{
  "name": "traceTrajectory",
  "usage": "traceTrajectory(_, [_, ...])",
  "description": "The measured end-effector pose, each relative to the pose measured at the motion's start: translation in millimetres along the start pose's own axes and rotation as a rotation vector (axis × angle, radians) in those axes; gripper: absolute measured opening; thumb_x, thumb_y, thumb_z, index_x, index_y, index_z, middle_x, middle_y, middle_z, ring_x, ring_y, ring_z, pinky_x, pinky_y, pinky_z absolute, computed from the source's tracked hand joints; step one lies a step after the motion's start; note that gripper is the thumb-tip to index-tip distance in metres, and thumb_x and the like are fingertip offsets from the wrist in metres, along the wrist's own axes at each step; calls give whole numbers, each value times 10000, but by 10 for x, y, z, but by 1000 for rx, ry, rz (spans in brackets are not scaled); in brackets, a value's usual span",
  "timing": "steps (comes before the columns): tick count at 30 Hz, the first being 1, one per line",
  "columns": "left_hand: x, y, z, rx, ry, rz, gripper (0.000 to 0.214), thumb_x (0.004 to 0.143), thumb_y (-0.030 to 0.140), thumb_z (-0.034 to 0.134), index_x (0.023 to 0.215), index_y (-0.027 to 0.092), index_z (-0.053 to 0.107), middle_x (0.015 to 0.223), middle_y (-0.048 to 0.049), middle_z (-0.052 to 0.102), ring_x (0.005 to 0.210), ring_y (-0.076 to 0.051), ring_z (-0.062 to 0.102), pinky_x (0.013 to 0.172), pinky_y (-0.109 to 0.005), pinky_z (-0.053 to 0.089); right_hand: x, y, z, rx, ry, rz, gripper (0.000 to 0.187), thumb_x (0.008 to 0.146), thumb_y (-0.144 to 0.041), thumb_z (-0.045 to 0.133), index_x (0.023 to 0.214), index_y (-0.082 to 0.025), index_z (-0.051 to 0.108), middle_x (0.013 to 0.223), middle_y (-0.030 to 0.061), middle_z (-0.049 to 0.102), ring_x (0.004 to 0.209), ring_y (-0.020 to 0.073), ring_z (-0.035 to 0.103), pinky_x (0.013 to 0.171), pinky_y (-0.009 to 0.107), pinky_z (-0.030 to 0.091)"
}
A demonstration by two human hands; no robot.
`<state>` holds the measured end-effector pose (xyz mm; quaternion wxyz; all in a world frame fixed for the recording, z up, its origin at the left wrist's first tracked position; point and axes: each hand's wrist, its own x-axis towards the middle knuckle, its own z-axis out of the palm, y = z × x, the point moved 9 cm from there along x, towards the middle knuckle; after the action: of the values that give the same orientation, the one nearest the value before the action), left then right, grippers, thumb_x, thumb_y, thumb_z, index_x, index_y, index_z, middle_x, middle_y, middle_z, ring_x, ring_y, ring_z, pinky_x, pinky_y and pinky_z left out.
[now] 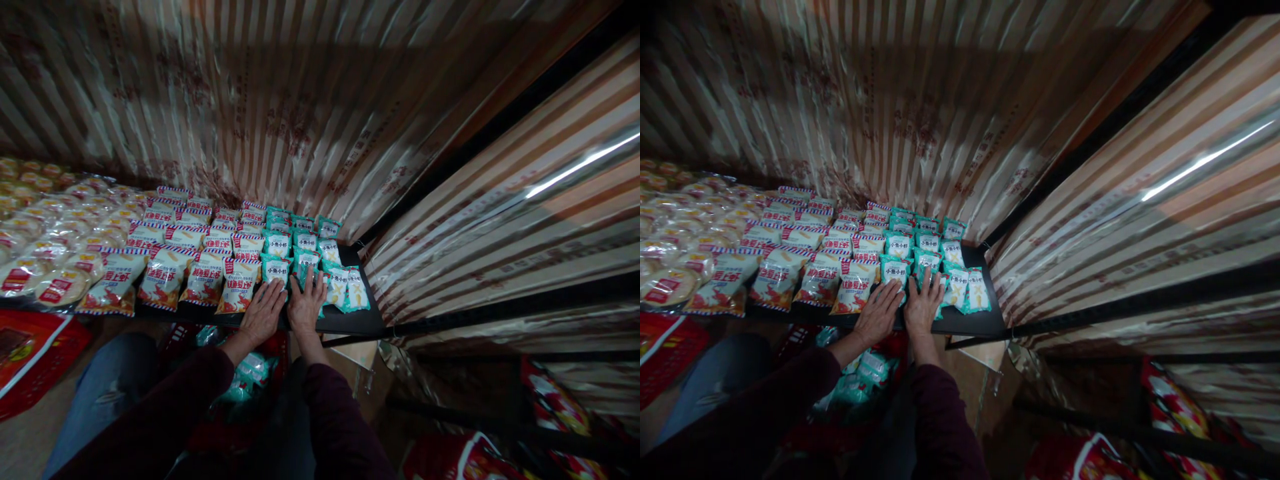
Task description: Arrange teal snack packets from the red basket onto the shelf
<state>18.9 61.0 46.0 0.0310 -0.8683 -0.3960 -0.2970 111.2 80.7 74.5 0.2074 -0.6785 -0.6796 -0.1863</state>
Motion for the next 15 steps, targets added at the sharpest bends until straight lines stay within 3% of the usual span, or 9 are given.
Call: traceTrajectory(15, [9,-5,-17,1,-8,-9,501,822,118,446,1321,78,472,1486,-161,335,1422,-262,193,1158,-484,217,-11,39,81,-18,2,-20,388,851,-265,549,1227,-174,579,1508,155,304,1421,336,92,1068,579,166])
